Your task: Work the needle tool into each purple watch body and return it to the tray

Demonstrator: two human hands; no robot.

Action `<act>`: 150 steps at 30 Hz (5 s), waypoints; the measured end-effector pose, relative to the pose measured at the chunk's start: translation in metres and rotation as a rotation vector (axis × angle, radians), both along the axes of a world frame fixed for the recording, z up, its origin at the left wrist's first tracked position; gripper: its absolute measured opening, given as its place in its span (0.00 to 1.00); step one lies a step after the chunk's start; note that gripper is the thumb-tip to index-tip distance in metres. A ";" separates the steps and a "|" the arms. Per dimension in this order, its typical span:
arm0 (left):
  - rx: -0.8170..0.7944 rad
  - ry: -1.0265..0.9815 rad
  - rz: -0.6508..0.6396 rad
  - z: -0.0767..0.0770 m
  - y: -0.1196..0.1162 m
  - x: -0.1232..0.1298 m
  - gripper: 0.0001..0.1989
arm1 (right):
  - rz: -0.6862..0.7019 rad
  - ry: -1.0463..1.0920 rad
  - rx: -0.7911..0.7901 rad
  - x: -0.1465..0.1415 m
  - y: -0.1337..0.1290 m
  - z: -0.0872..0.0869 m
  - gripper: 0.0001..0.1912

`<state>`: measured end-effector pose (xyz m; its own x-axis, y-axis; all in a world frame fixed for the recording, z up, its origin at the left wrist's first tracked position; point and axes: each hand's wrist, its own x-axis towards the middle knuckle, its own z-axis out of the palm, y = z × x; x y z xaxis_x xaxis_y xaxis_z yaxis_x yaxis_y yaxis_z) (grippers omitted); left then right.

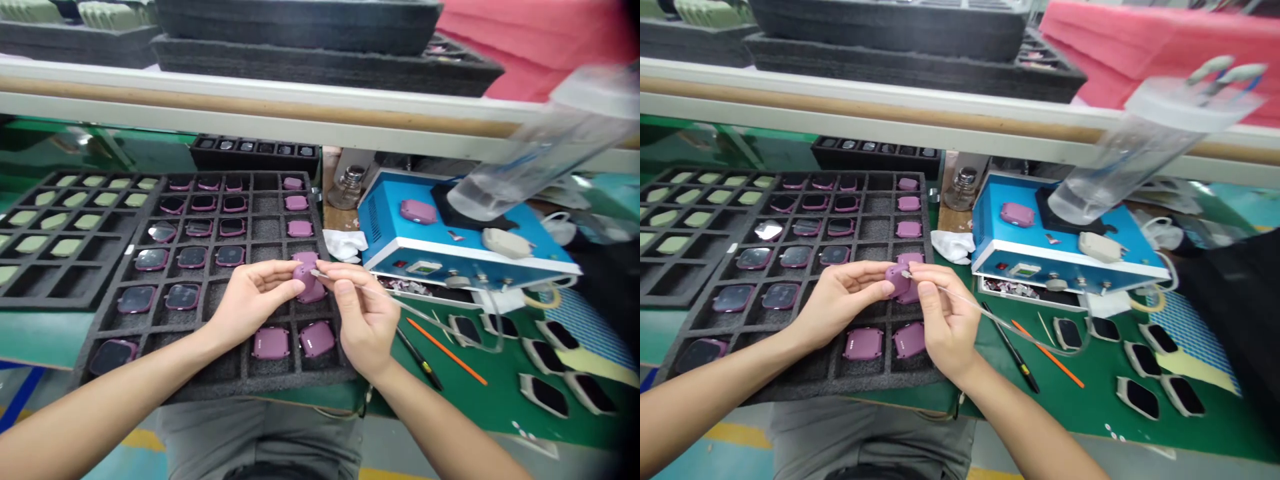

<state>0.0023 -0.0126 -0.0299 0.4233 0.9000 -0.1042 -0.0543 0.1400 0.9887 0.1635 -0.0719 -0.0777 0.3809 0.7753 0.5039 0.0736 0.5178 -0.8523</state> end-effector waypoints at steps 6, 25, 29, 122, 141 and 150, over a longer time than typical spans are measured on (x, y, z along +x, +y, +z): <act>0.004 0.036 0.035 0.001 0.001 0.001 0.21 | -0.028 -0.041 0.019 0.001 0.003 0.005 0.09; 0.030 0.039 0.019 0.002 0.002 -0.001 0.19 | -0.002 -0.009 0.023 0.000 0.004 0.007 0.09; 0.027 0.048 0.024 0.002 0.002 0.000 0.19 | -0.011 -0.016 0.028 0.001 0.004 0.007 0.09; 0.131 0.039 -0.074 -0.007 0.002 -0.001 0.26 | -0.045 -0.032 0.033 0.000 -0.003 -0.003 0.08; -0.008 -0.084 0.012 -0.003 0.002 -0.004 0.21 | -0.059 0.088 0.032 -0.004 0.000 0.000 0.09; -0.029 -0.028 0.057 -0.002 0.002 -0.004 0.23 | -0.075 0.071 0.022 -0.004 0.000 0.000 0.09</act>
<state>-0.0016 -0.0108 -0.0323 0.3747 0.9194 -0.1196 -0.0910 0.1648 0.9821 0.1597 -0.0716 -0.0776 0.4724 0.7322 0.4906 0.0529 0.5321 -0.8451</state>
